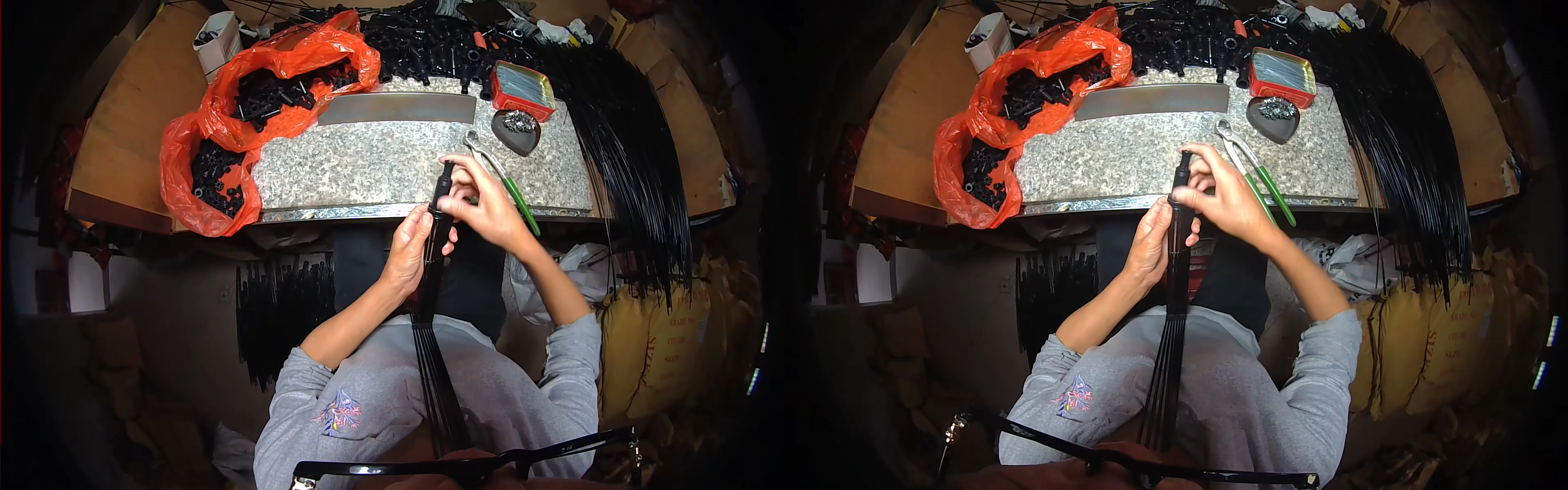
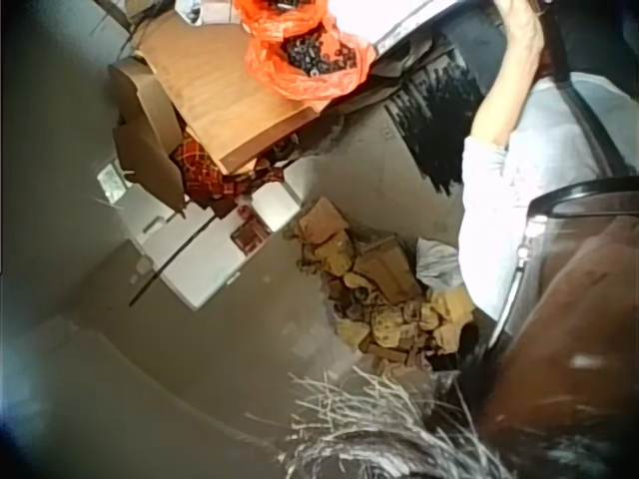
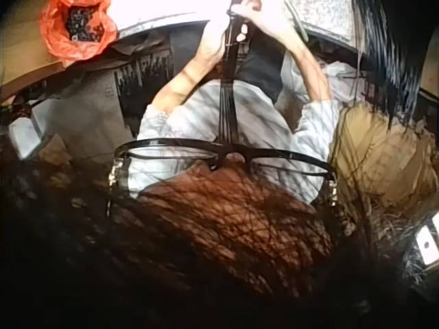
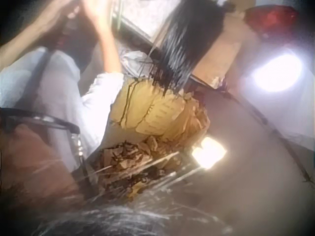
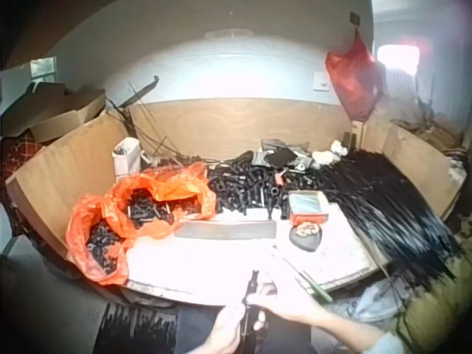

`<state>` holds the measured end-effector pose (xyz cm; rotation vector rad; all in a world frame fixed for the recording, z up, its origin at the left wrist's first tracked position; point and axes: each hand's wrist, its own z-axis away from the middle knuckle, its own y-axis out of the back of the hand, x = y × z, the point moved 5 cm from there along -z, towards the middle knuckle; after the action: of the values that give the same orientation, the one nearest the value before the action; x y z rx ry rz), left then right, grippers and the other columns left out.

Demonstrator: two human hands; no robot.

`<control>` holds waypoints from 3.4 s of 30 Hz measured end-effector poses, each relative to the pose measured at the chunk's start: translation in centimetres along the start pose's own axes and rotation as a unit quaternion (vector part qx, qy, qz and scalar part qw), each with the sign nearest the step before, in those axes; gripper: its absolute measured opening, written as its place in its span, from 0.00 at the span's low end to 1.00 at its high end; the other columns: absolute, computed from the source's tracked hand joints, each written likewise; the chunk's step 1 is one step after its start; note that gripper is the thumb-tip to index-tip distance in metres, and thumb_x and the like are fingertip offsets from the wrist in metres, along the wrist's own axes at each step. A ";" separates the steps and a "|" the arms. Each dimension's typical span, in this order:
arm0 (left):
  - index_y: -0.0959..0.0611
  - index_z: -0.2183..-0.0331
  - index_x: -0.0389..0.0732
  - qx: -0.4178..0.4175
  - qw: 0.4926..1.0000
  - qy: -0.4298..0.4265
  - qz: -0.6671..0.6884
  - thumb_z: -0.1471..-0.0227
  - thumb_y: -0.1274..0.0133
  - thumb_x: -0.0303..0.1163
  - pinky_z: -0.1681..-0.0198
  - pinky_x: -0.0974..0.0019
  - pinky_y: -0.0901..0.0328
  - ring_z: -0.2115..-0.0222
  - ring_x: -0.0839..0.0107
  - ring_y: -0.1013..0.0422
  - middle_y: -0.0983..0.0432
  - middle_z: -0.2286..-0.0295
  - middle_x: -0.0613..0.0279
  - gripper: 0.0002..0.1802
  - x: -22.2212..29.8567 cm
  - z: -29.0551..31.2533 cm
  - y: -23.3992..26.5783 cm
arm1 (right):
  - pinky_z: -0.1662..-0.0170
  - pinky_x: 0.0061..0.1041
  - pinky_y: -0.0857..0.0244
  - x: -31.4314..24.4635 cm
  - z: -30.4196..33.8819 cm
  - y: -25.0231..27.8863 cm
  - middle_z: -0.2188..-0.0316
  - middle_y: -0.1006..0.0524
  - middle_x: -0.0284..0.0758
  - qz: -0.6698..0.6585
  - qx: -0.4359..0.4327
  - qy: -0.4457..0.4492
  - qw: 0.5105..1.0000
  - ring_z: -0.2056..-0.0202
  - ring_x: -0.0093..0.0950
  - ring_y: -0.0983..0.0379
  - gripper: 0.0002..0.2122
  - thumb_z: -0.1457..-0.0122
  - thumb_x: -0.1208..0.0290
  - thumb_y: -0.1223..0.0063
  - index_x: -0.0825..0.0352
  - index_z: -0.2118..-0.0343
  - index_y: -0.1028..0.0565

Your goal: The person aligns a bundle of thin rods, inserts them into a plastic socket along with a wire, and secures the assembly by crimping and cutting the wire using pliers.

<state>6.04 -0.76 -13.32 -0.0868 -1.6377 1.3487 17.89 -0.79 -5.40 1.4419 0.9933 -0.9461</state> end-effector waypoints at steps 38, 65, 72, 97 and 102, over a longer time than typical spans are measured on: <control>0.28 0.60 0.35 0.009 0.999 0.011 -0.032 0.44 0.60 0.45 0.71 0.73 0.35 0.76 0.73 0.31 0.28 0.73 0.59 0.22 1.5 0.5 -0.5 | 0.79 0.15 0.31 3.1 2.8 -3.2 0.62 0.34 0.37 -0.314 0.040 -0.076 0.945 0.71 0.19 0.31 0.10 0.50 0.81 0.48 0.69 0.66 0.36; 0.30 0.54 0.33 -0.026 0.991 -0.041 -0.121 0.56 0.45 0.45 0.51 0.65 0.39 0.54 0.66 0.35 0.35 0.52 0.49 0.32 8.3 -0.9 3.1 | 0.68 0.11 0.43 2.7 -1.2 -9.6 0.76 0.32 0.24 -0.351 0.085 0.031 0.932 0.73 0.11 0.40 0.09 0.41 0.68 0.55 0.70 0.69 0.30; 0.27 0.56 0.35 -0.002 0.991 -0.035 -0.130 0.55 0.45 0.43 0.52 0.65 0.37 0.54 0.66 0.34 0.36 0.52 0.50 0.28 8.7 -1.0 4.0 | 0.68 0.12 0.44 2.8 -1.8 -10.1 0.75 0.33 0.24 -0.411 0.039 0.019 0.911 0.73 0.11 0.40 0.07 0.43 0.70 0.53 0.69 0.67 0.31; 0.21 0.66 0.33 0.184 0.841 -0.213 -0.463 0.56 0.46 0.23 0.67 0.75 0.35 0.73 0.81 0.30 0.23 0.73 0.62 0.10 12.7 4.0 0.3 | 0.62 0.15 0.44 -0.2 -0.6 -10.5 0.69 0.33 0.31 -0.202 0.024 0.070 0.977 0.67 0.17 0.40 0.13 0.40 0.67 0.60 0.74 0.60 0.33; 0.20 0.68 0.33 0.194 0.811 -0.258 -0.489 0.54 0.48 0.24 0.70 0.73 0.35 0.74 0.79 0.29 0.22 0.73 0.58 0.08 12.3 3.9 -0.2 | 0.72 0.18 0.48 -0.4 -0.4 -9.8 0.78 0.42 0.30 -0.174 0.073 0.086 0.978 0.76 0.18 0.47 0.13 0.40 0.66 0.59 0.74 0.69 0.34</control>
<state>-3.00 3.64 -5.26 1.3013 -1.4075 0.8494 8.53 0.13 -8.24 1.5204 1.3595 -1.1811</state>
